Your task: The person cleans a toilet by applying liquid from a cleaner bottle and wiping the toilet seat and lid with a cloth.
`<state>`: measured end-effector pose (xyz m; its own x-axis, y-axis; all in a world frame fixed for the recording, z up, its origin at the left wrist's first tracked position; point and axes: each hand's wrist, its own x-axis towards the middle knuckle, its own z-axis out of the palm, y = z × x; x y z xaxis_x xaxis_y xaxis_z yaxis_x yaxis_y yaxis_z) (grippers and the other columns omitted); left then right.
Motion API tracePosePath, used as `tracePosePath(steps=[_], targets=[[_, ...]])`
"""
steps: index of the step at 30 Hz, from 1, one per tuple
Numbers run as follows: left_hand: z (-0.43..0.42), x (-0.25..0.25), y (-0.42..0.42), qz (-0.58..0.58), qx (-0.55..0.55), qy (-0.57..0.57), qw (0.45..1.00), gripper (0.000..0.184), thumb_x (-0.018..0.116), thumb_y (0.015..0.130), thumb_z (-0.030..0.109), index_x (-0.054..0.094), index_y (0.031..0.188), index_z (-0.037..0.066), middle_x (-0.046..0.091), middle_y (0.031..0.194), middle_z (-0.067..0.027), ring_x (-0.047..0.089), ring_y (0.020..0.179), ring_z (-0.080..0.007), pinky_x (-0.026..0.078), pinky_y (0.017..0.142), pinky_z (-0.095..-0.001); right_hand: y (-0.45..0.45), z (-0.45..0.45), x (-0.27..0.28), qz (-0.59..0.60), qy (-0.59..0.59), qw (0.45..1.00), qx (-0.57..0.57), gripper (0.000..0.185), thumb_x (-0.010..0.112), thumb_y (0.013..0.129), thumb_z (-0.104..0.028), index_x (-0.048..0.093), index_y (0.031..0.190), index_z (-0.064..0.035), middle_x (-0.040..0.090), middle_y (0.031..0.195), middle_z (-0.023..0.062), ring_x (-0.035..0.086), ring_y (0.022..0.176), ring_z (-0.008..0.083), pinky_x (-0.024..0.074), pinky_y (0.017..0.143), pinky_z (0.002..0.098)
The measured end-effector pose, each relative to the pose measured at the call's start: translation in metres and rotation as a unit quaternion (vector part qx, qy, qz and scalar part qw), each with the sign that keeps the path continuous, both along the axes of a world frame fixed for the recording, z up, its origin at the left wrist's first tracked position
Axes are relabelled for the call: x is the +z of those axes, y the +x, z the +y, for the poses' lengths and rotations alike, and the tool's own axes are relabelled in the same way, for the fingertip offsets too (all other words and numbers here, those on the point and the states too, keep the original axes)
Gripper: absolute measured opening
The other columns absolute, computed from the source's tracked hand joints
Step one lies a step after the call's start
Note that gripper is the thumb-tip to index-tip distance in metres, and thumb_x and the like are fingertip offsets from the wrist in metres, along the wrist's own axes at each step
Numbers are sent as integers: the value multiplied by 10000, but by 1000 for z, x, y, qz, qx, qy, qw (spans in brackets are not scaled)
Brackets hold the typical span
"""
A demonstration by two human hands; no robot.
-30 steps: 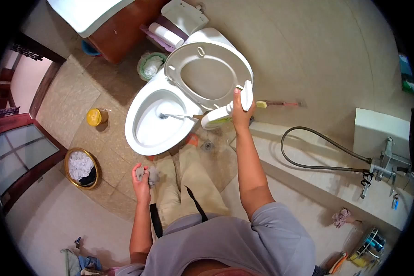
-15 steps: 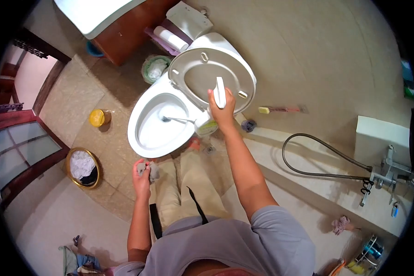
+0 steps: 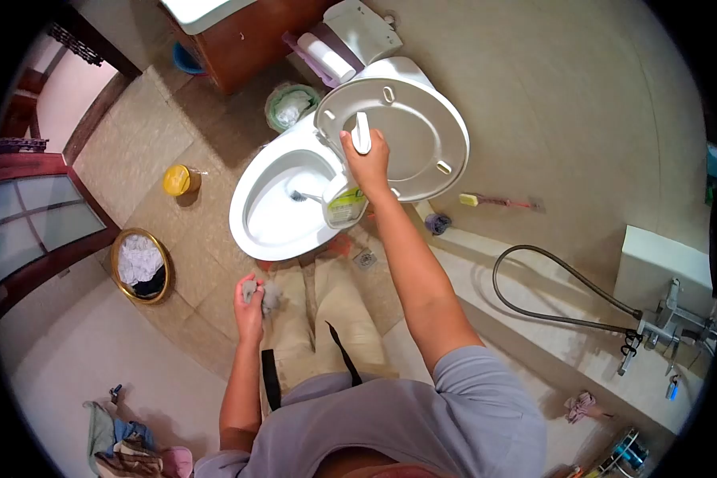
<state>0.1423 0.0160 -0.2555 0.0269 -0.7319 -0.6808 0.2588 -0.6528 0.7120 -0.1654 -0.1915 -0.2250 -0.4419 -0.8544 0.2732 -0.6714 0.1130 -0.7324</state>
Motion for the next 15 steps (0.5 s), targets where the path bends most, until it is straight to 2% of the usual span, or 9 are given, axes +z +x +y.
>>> tracePosePath(steps=[2,6,10,13,14,15], targets=[[1,-7,5,5,4,-5,1000,306,545,906,54,500,1208,41,586,1038,-64,553,935,-150,459,825,-276,1,1,-12,8,25,1000,0,338,709,777,-305,594,697,2,585,704,171,579,659,359,447,613,450],[-3,3,6,-10,11,15,1000,308,536,910,56,494,1215,33,586,1052,-70,555,946,-157,461,834,-282,13,12,-34,0,152,988,5,335,684,762,-325,621,758,4,598,801,208,590,792,388,467,718,473],[-3,-1,10,-6,21,10,1000,305,491,942,109,478,1235,24,587,1089,-91,552,985,-178,455,863,-303,15,41,-76,8,207,978,36,348,680,754,-319,639,806,22,607,826,223,595,816,403,478,765,475],[-5,0,10,0,34,9,999,325,453,966,163,457,1260,25,584,1115,-107,547,1019,-195,445,890,-321,9,72,-103,12,236,972,-17,352,680,752,-316,644,814,29,618,859,238,600,830,407,479,775,470],[-5,0,11,2,36,8,999,335,442,972,180,449,1269,26,583,1123,-111,546,1031,-199,441,899,-327,3,81,-111,56,241,968,-33,324,675,762,-311,641,766,11,616,784,221,602,799,402,477,741,466],[-2,-4,13,9,38,9,999,341,444,973,186,443,1275,27,581,1126,-116,547,1035,-205,440,904,-331,0,91,-112,72,261,960,-69,332,669,764,-326,647,771,5,623,781,206,604,805,398,477,743,469]])
